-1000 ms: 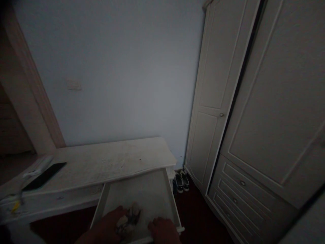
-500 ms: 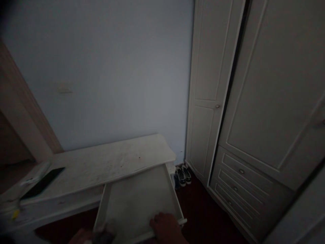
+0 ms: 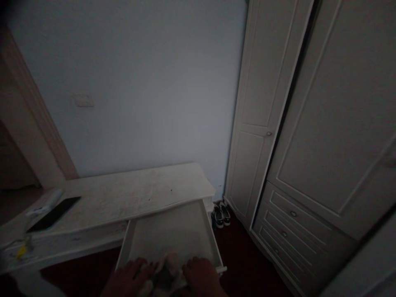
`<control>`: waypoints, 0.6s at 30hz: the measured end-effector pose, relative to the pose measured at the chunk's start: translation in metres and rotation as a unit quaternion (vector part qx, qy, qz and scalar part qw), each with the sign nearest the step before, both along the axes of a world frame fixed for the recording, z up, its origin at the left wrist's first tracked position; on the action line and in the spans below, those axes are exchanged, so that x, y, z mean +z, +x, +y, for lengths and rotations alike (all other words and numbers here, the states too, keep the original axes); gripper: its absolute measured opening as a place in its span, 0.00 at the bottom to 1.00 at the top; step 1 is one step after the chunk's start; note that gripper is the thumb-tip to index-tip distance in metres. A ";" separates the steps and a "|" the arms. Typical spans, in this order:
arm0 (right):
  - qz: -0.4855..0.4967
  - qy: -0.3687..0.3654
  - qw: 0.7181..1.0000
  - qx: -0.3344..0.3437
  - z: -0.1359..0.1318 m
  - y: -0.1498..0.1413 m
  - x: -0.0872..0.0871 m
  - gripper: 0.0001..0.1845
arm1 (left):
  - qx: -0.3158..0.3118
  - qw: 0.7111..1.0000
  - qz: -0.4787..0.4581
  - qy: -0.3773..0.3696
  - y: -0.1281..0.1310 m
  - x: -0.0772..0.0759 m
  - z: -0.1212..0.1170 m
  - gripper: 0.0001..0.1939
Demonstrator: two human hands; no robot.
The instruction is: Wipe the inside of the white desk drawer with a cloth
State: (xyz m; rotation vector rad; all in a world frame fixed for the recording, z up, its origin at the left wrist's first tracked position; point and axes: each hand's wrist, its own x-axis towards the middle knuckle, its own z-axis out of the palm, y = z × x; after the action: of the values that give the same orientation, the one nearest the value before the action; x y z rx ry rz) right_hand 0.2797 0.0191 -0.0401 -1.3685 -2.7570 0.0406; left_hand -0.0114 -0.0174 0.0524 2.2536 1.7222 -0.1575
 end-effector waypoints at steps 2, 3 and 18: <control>-0.010 -0.021 1.000 -0.006 -0.001 -0.001 0.004 0.27 | 0.021 0.999 0.029 0.018 0.000 0.018 0.001 0.37; -0.010 -0.029 0.999 -0.008 -0.002 -0.001 0.006 0.29 | 0.030 0.999 0.040 0.007 -0.002 0.024 0.001 0.39; 0.034 -0.034 0.999 -0.015 -0.009 -0.004 0.015 0.29 | 0.004 0.998 0.041 -0.047 0.006 0.029 0.009 0.41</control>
State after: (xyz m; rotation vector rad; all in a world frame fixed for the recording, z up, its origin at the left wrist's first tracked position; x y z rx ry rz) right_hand 0.2753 0.0097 -0.0247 -1.3971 -2.7021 0.1781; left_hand -0.0051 -0.0088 0.0811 2.2014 1.7266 -0.3264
